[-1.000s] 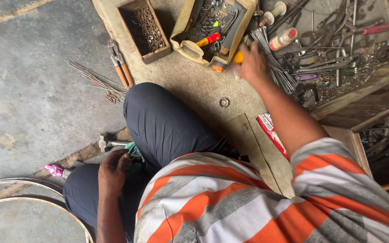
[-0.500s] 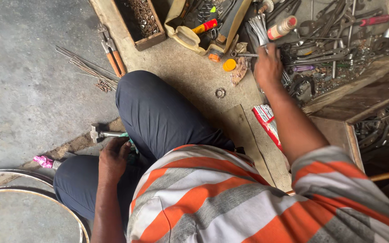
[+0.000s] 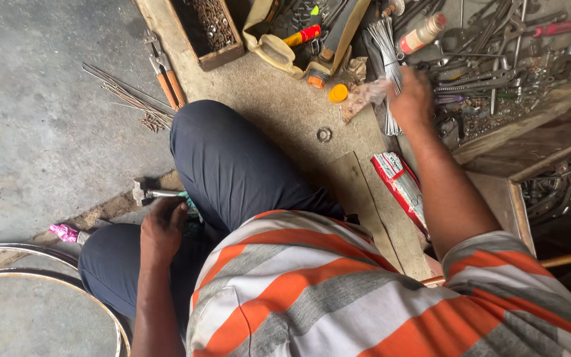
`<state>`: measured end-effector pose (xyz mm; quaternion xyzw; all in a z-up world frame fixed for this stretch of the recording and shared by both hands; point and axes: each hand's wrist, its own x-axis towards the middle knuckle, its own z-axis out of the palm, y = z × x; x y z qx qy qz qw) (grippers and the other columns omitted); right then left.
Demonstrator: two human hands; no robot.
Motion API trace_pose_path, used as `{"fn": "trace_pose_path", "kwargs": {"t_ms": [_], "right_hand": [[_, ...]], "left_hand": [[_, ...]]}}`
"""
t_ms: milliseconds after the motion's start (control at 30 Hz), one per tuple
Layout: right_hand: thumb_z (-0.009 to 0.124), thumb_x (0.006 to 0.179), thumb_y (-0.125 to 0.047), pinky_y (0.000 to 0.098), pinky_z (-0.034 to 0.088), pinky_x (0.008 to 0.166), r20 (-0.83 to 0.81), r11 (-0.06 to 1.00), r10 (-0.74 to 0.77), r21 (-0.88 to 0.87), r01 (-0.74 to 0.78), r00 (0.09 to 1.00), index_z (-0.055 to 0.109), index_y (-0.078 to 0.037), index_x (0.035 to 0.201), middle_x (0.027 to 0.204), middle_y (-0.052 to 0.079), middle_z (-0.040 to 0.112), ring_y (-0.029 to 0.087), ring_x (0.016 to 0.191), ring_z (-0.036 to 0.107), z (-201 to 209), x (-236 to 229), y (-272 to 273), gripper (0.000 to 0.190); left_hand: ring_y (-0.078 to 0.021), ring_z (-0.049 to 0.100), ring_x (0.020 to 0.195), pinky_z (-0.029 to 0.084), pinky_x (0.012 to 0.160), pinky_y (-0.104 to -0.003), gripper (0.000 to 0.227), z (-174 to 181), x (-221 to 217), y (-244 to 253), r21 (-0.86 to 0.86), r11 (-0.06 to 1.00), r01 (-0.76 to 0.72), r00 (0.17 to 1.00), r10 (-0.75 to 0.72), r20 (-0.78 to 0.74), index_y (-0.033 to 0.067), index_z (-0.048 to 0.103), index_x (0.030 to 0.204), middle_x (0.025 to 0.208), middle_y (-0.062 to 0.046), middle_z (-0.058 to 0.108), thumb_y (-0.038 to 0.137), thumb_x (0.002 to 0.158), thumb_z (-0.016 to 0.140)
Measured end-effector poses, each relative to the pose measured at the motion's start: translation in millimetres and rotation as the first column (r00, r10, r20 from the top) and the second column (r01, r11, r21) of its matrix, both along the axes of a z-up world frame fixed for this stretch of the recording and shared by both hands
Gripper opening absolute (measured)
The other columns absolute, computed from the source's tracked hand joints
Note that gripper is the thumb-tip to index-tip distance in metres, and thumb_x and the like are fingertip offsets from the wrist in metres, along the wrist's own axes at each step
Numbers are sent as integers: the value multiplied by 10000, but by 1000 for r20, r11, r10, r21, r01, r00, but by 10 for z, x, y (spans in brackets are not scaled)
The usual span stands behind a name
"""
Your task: The person sits on the floor and uses a hammer to strike the ends of thin metal rods placed on a metal bar. They then wipe the rods with a cloth, pick up a small metal ring, and open a small container to examine its contents.
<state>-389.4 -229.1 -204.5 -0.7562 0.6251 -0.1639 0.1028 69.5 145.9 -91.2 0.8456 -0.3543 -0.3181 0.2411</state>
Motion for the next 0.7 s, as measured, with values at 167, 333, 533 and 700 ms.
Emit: {"fn": "trace_pose_path", "kwargs": {"t_ms": [167, 333, 533, 700], "right_hand": [[858, 877, -456, 454, 493, 996, 111, 898, -48, 439, -5, 993, 549, -6, 1374, 1265, 245, 647, 369, 1189, 618, -93, 236, 31, 738], [767, 896, -278, 447, 554, 928, 72, 916, 52, 394, -76, 996, 674, -9, 1290, 1148, 229, 740, 360, 1056, 711, 244, 426, 91, 486], [776, 881, -127, 482, 543, 824, 59, 902, 393, 171, -397, 918, 637, -8, 1249, 1046, 253, 699, 421, 966, 683, 1379, 867, 154, 411], [622, 904, 48, 400, 553, 853, 470, 704, 604, 62, -707, 643, 689, -55, 1184, 1077, 151, 743, 305, 973, 719, 1713, 1943, -133, 306]], "left_hand": [[-242, 776, 892, 574, 803, -371, 307, -34, -27, -85, -3, 1000, -24, 997, 24, -80, 72, 726, 1167, 993, -121, 782, 295, 960, 685], [-249, 761, 911, 567, 812, -372, 259, -137, 10, 60, -38, 999, 4, 1000, -4, -2, 55, 744, 1140, 995, -150, 782, 246, 971, 698], [-241, 774, 869, 579, 791, -354, 252, -407, 88, 97, -58, 996, -61, 990, 53, -134, 60, 723, 1132, 987, -128, 789, 237, 958, 677], [-234, 773, 888, 581, 801, -357, 253, -535, 132, 19, -39, 997, -62, 993, 58, -102, 68, 742, 1130, 991, -134, 789, 242, 956, 683]]}}
